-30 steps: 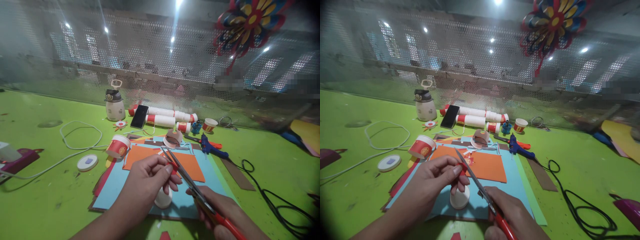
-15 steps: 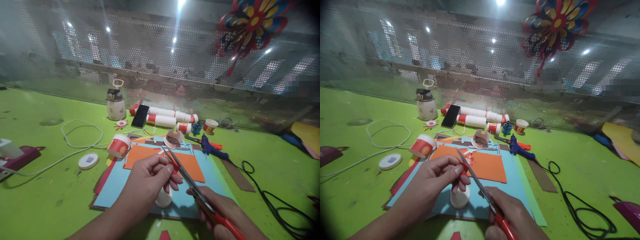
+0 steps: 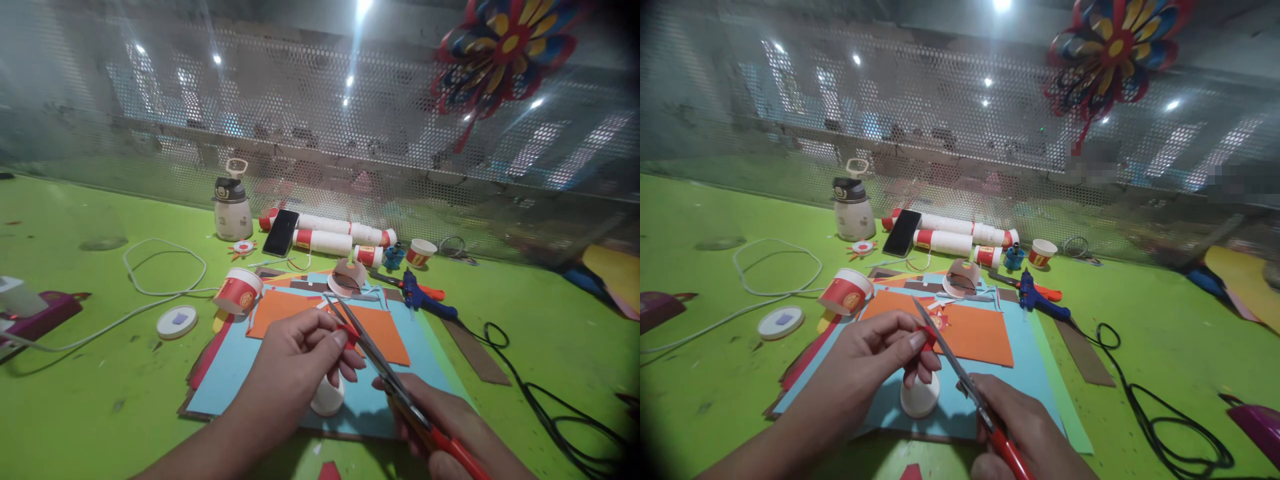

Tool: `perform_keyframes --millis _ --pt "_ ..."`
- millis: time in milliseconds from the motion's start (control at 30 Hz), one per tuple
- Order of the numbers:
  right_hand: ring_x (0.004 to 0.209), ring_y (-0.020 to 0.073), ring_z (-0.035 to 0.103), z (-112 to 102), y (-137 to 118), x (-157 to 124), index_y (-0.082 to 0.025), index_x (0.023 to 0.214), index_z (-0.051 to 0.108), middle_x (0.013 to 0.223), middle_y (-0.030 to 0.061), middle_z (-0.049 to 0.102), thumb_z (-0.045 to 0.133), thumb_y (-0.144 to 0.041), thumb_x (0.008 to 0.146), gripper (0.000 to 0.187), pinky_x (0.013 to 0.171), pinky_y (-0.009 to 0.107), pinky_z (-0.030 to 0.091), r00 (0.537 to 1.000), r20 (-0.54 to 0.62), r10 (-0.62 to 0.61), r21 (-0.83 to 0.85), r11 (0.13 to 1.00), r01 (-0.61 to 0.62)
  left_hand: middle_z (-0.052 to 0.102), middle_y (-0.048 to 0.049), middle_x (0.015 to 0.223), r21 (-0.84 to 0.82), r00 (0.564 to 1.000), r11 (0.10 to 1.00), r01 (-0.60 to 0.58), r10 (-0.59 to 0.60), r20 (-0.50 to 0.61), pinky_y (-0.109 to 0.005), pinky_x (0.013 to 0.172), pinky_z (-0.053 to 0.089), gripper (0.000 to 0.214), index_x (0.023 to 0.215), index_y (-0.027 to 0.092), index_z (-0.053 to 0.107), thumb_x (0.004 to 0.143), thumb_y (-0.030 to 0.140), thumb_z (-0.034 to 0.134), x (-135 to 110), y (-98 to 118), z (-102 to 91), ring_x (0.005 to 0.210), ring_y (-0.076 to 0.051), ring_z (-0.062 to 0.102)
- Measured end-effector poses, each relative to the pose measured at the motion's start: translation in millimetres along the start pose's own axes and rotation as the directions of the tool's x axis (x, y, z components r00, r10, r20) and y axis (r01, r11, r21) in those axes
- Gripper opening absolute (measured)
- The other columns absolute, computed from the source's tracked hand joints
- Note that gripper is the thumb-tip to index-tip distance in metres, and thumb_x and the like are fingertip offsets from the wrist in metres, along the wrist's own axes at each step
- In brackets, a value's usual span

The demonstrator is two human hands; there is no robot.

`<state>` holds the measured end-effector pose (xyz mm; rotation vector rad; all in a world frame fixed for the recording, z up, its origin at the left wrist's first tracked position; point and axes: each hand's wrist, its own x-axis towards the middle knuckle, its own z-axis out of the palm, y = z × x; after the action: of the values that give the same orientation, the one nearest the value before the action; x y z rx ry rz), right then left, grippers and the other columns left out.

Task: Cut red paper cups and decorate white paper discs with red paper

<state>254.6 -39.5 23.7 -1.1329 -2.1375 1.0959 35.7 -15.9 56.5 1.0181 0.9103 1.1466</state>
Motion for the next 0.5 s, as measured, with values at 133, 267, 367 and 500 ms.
perform_keyframes --millis 133,267,367,500 --pt "0.059 0.0154 0.042 2.6 -0.6 1.2 -0.021 0.091 0.057 0.072 0.0012 0.05 0.034 -0.079 0.082 0.062 0.053 0.027 0.035 0.999 -0.03 0.025 0.005 1.0 -0.025 0.07 -0.0034 0.062 -0.002 1.0 1.0 0.0 0.0 -0.004 -0.022 0.053 0.044 0.015 0.073 0.014 0.063 0.078 0.028 0.066 -0.8 0.8 -0.4 0.055 -0.012 0.06" --pt "0.059 0.0157 0.042 4.1 -2.3 1.2 -0.021 0.089 0.057 0.071 0.0012 0.049 0.037 -0.075 0.083 0.057 0.053 0.028 0.036 0.999 -0.04 0.008 0.012 1.0 -0.007 0.07 -0.0034 0.062 -0.022 1.0 1.0 -0.005 0.005 0.001 -0.022 0.052 0.043 0.016 0.073 0.014 0.063 0.078 0.029 0.067 -0.8 -1.0 -0.1 0.054 -0.012 0.06" --pt "0.06 0.0155 0.042 3.8 -1.2 0.4 -0.021 0.084 0.057 0.071 0.0018 0.05 0.037 -0.073 0.085 0.055 0.053 0.027 0.036 1.0 -0.026 -0.01 0.01 1.0 0.01 0.07 -0.0035 0.061 -0.033 1.0 0.999 -0.018 0.019 0.011 -0.022 0.051 0.043 0.017 0.073 0.014 0.063 0.078 0.03 0.068 0.6 -4.4 -0.3 0.053 -0.012 0.061" --pt "0.057 0.0142 0.039 5.1 3.9 0.9 -0.021 0.082 0.057 0.068 0.0005 0.049 0.039 -0.078 0.081 0.06 0.05 0.026 0.033 0.999 -0.052 0.004 0.028 1.0 -0.003 0.071 -0.003 0.061 -0.043 0.999 0.998 -0.035 0.036 0.011 -0.022 0.05 0.043 0.016 0.073 0.015 0.063 0.079 0.03 0.067 3.2 -8.8 -1.7 0.053 -0.012 0.061"
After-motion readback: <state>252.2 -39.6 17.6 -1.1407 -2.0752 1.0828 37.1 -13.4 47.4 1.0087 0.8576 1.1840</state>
